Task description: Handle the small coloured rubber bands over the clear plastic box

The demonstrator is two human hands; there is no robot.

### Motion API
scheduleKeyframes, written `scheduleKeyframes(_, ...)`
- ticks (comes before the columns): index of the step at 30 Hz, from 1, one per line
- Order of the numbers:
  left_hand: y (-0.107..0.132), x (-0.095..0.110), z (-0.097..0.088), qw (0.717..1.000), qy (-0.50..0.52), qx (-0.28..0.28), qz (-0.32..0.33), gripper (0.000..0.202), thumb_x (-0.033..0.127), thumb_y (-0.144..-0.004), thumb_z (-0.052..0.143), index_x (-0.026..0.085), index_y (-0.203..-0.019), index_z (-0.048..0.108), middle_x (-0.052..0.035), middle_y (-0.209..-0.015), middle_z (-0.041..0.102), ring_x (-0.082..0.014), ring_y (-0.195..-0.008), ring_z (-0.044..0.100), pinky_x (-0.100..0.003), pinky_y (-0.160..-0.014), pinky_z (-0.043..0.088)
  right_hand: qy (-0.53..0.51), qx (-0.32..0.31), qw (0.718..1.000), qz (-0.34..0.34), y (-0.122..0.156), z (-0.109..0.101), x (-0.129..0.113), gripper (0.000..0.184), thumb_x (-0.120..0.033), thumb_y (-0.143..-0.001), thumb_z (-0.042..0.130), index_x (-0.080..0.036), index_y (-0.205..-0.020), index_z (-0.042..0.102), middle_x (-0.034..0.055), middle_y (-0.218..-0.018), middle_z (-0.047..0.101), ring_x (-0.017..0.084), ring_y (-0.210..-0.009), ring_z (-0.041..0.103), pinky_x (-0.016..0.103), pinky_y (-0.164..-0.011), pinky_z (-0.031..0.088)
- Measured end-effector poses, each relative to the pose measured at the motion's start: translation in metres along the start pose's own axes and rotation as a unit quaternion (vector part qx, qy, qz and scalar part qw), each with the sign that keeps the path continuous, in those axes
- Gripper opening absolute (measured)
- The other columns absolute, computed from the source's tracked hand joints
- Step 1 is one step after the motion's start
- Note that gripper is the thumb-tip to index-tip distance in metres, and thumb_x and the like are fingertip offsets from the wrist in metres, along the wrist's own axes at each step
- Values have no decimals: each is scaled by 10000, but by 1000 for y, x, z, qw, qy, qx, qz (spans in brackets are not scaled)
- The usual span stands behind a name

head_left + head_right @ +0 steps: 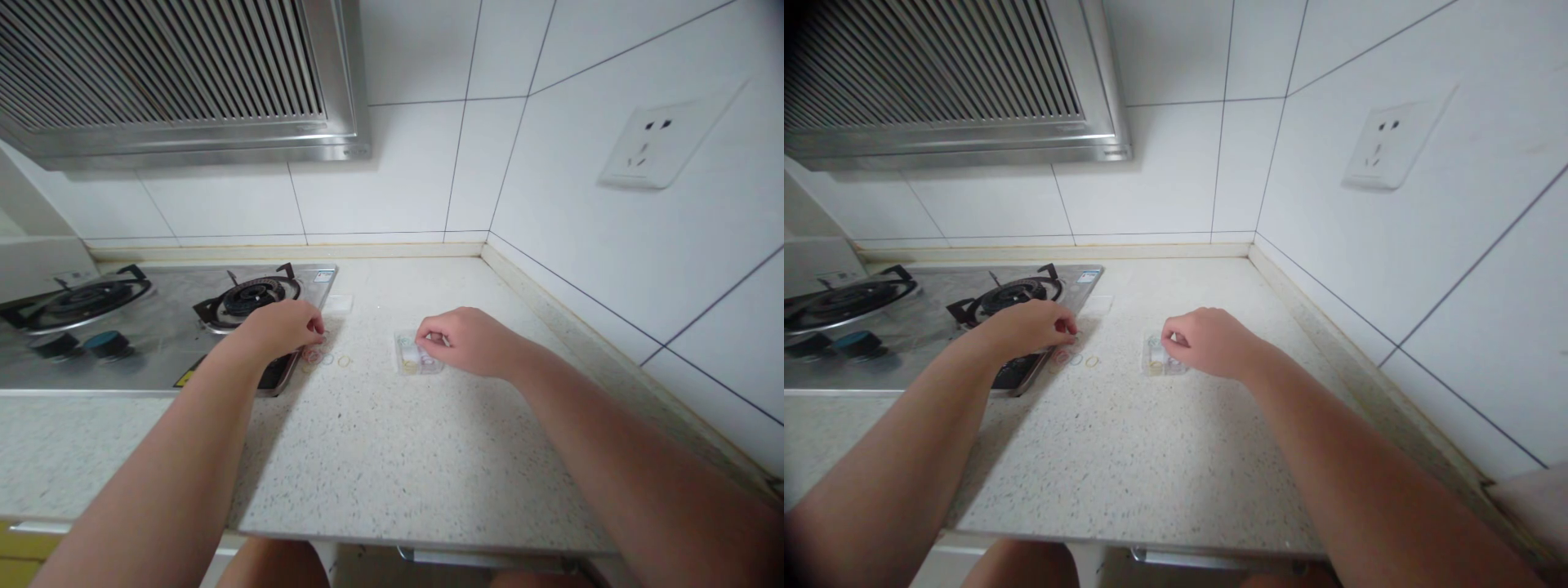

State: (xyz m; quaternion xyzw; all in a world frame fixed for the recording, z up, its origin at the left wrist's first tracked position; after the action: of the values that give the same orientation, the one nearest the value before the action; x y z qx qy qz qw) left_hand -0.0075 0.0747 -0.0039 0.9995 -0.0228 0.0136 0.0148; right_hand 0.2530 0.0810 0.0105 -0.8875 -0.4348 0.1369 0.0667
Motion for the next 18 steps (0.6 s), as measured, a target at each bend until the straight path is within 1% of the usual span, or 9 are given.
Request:
scheduleKeyframes(3,1,-1,0,1000,-10,-4,-16,218,392,-772,636,255,-861,779,-79,-902,768,-269,-838,700,-329,-689,453,-1,-1,1000,-4,-1,1,0,200,-325,-913,554,-237,-905,733,-1,-737,720,122,-667,601,263,-634,330)
scheduleKeyframes(6,2,0,0,1000,-16,-7,-21,225,393,-772,620,254,-846,779,-79,-887,769,-272,-827,702,-326,-661,445,-1,1,1000,-4,-1,2,1,197,-320,-910,556,-238,-906,735,-2,-740,722,120,-666,600,264,-632,325)
scheduleKeyframes(12,3,5,1,1000,-19,-9,-19,178,304,-739,597,238,-779,758,-69,-827,761,-249,-775,693,-310,-632,432,1,4,1000,-8,0,0,-1,200,-319,-909,558,-229,-907,737,-1,-741,716,112,-645,589,262,-629,326)
scheduleKeyframes(18,6,7,1,999,-24,-14,-33,184,273,-700,587,237,-790,745,-68,-846,757,-244,-760,681,-310,-615,429,5,2,1000,-6,0,0,-1,215,-334,-918,544,-233,-915,733,-5,-755,719,118,-669,607,258,-642,341)
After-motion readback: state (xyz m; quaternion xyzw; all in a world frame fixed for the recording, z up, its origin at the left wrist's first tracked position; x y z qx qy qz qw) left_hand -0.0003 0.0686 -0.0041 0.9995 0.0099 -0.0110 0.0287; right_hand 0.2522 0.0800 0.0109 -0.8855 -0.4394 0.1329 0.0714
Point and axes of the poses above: each hand's wrist, its own y-axis away from the middle knuckle, its own z-axis out of the palm, x = y × z, the point moved 8 cm from there along -y, towards the middle knuckle
